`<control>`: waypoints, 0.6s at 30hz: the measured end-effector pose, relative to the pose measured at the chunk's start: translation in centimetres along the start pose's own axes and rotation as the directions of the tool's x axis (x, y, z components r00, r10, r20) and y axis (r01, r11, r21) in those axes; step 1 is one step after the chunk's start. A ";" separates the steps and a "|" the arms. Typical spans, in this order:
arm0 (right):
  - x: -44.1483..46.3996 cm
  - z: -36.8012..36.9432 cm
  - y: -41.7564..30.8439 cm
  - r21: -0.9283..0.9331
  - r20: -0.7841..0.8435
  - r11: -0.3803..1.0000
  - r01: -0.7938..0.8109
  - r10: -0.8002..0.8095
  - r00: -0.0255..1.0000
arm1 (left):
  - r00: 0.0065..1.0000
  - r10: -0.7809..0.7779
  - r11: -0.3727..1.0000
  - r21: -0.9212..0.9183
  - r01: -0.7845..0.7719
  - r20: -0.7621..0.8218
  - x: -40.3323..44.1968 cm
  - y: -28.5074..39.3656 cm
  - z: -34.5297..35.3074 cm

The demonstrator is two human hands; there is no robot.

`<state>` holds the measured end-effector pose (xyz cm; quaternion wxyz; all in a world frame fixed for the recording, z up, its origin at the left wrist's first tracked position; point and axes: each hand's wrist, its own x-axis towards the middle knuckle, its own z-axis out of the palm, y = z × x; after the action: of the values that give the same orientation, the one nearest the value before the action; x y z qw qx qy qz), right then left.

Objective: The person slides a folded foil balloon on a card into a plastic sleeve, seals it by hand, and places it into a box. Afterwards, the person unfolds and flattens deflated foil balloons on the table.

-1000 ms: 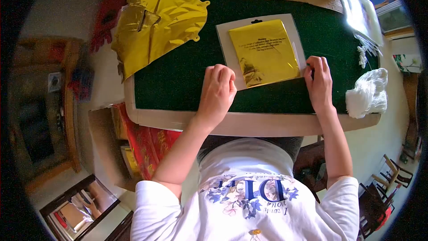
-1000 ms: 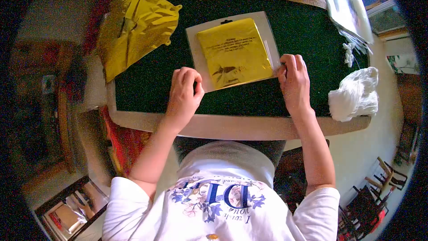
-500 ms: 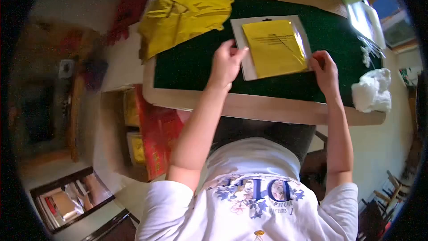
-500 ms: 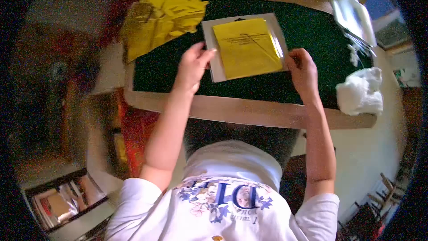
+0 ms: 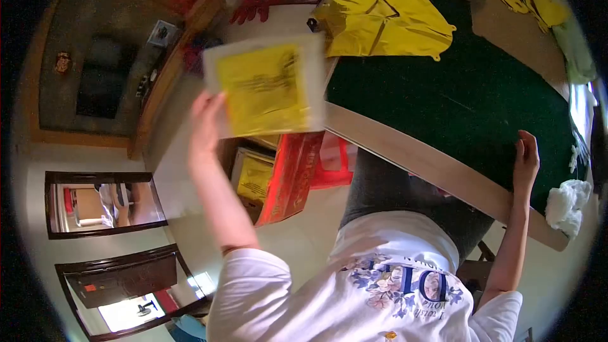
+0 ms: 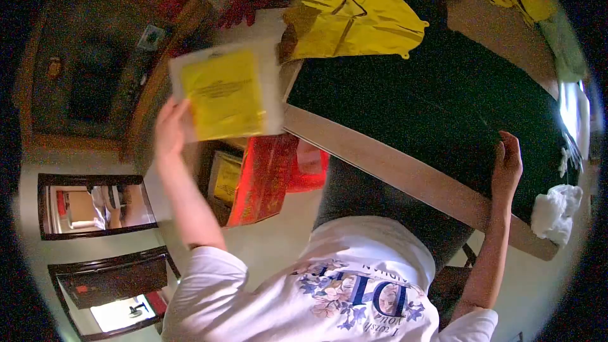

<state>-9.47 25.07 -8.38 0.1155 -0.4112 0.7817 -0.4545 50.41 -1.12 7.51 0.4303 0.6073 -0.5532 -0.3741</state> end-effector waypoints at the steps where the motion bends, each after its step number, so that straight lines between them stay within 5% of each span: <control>1: 0.1 0.0 0.1 -0.009 0.003 1.000 0.006 -0.006 1.000 | 0.994 -0.089 0.994 -0.051 0.092 0.060 0.0 0.6 -3.0; 3: 0.1 -0.1 0.5 -0.029 0.004 0.999 0.016 -0.016 1.000 | 0.964 -0.170 0.981 0.122 0.147 0.203 2.5 -2.8 -9.9; 6: 0.2 -0.2 0.6 -0.108 0.011 0.994 -0.008 0.009 1.000 | 0.913 -0.397 0.887 0.292 0.357 0.090 6.6 -12.8 -16.7; 7: 0.2 -0.2 0.5 -0.098 0.010 0.995 0.005 -0.004 1.000 | 0.876 -0.392 0.913 0.233 0.334 0.281 5.9 -11.5 -14.3; 9: 0.1 -0.2 0.4 -0.084 0.008 0.996 0.032 -0.032 0.999 | 0.906 -0.343 0.927 0.244 0.284 0.250 7.3 -14.5 -10.6; 11: -0.2 -0.3 0.2 -0.073 -0.007 0.997 0.026 -0.027 1.000 | 0.977 -0.211 0.892 0.418 0.175 0.042 7.5 -16.5 -4.7; 12: -0.2 -0.3 0.2 -0.066 -0.012 0.997 0.026 -0.026 1.000 | 0.998 0.061 0.655 0.756 -0.016 -0.032 6.9 -18.0 -2.6; 13: -0.1 -0.4 0.3 -0.075 -0.007 0.997 0.021 -0.022 1.000 | 0.994 0.090 0.671 0.734 -0.108 0.064 4.0 -15.2 0.7; 15: -0.2 -0.5 0.7 -0.091 -0.004 0.996 0.004 -0.004 1.000 | 0.906 0.271 0.522 0.742 -0.422 0.325 4.1 -23.7 2.4; 18: -0.2 -0.3 0.4 -0.079 -0.009 0.996 0.039 -0.040 0.999 | 0.888 0.088 0.429 0.788 -0.442 0.450 2.0 -22.6 5.3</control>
<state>-9.70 25.49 -8.57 0.0862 -0.4283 0.7913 -0.4278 53.60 -3.29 -15.50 0.0103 0.5682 -0.8204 -0.0637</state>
